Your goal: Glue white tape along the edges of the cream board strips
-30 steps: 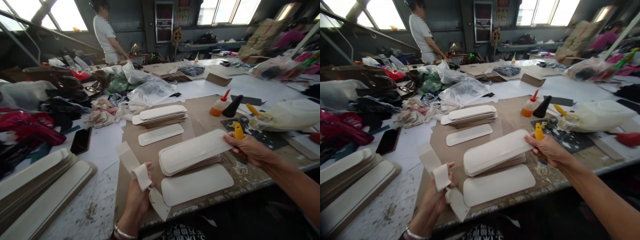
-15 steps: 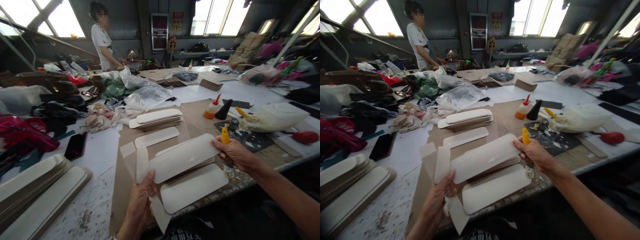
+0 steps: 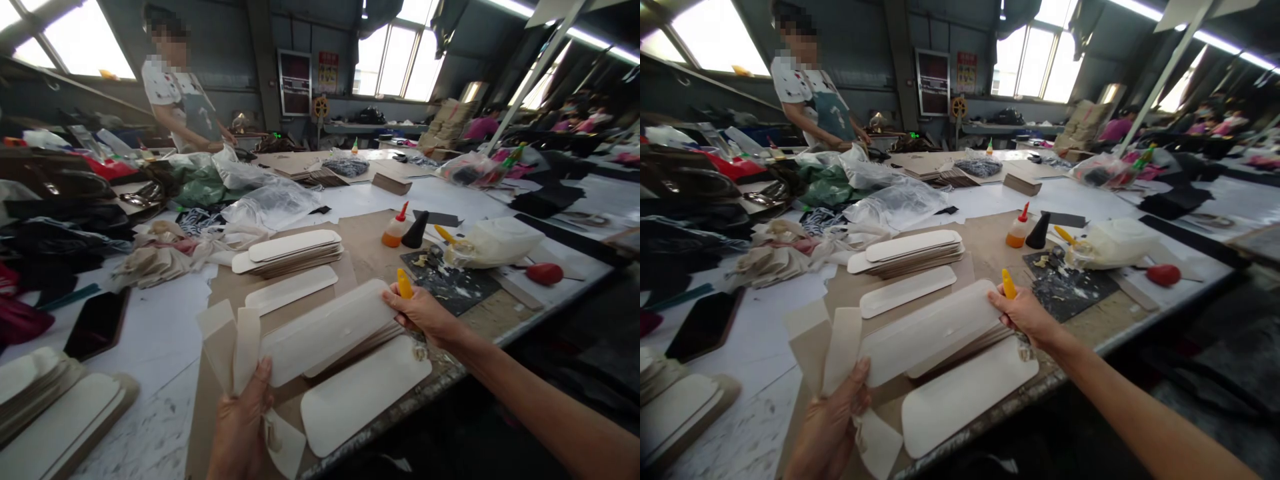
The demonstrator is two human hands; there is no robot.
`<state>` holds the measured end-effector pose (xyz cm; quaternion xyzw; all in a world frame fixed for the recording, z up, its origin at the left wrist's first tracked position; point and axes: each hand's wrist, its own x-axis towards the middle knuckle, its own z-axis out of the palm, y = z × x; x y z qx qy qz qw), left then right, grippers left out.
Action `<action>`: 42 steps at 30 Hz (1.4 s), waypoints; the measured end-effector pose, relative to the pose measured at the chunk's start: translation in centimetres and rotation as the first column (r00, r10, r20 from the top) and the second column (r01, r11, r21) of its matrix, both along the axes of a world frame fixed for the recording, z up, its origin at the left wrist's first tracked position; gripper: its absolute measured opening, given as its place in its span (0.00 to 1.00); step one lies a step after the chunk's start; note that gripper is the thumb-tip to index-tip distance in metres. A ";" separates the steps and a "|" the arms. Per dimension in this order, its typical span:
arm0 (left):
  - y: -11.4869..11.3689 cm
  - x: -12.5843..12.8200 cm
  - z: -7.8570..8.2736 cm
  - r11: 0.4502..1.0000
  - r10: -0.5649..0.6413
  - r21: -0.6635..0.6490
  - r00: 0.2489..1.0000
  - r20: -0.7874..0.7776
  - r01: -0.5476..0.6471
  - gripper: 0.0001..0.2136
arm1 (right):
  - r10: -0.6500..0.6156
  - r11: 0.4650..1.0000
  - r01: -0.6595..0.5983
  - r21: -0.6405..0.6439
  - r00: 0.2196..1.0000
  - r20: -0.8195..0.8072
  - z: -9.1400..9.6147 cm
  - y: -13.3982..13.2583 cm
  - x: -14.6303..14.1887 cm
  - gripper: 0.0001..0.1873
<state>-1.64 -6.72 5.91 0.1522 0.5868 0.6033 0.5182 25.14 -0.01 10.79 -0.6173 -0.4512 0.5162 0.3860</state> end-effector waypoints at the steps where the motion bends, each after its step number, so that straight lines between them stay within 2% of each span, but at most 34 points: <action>1: 0.0 -0.1 0.0 1.000 0.005 -0.008 1.000 0.004 -0.005 0.23 | -0.004 1.000 0.004 -0.003 1.000 0.000 0.0 0.1 -0.1 0.24; 7: 0.3 -0.5 -0.4 0.993 0.034 -0.111 0.999 0.024 -0.032 0.25 | 0.044 0.999 -0.043 -0.009 0.999 0.018 -0.6 0.8 -0.3 0.24; 15: 0.7 -0.7 -0.7 0.997 0.008 -0.072 0.999 0.043 -0.005 0.23 | 0.078 0.995 -0.078 -0.056 0.997 0.006 -0.3 1.7 -0.3 0.23; 20: 1.3 -1.0 -0.9 0.993 -0.014 -0.115 0.999 0.035 0.017 0.25 | 0.055 0.991 -0.043 -0.130 0.995 0.089 -0.4 2.9 -0.9 0.21; 23: 2.5 -1.6 -0.6 0.991 -0.015 -0.134 1.000 -0.002 0.014 0.24 | 0.119 0.980 -0.093 -0.176 0.982 0.145 -0.2 4.7 -1.6 0.19; 27: 5.7 -3.5 0.4 0.998 -0.022 -0.060 0.988 -0.150 0.014 0.19 | 0.217 0.970 -0.171 -0.172 0.929 0.301 0.8 8.6 -3.3 0.18; 30: 8.3 -5.2 0.6 0.999 -0.014 -0.049 0.968 -0.249 0.002 0.18 | 0.191 0.980 -0.153 -0.124 0.894 0.405 1.3 11.7 -4.1 0.17; 32: 9.0 -6.3 0.3 0.997 0.009 -0.069 0.954 -0.301 -0.032 0.19 | 0.151 0.989 -0.128 -0.080 0.870 0.469 1.3 13.0 -3.9 0.16; 34: 8.6 -6.9 -0.2 0.996 0.007 -0.085 0.942 -0.335 -0.038 0.23 | 0.114 0.993 -0.115 -0.031 0.847 0.519 1.3 13.1 -3.2 0.15; 36: 7.1 -7.2 -0.7 0.994 -0.052 -0.108 0.937 -0.346 0.015 0.26 | 0.087 0.994 -0.107 0.007 0.836 0.542 1.4 12.2 -2.1 0.13; 39: 4.4 -6.9 -1.0 0.985 -0.132 -0.147 0.934 -0.333 0.086 0.22 | 0.052 0.991 -0.111 0.074 0.830 0.556 1.6 10.0 -0.3 0.12; 42: 2.2 -6.2 -1.0 0.968 -0.168 -0.227 0.952 -0.256 0.110 0.20 | 0.021 0.987 -0.111 0.114 0.803 0.595 1.6 7.5 1.8 0.13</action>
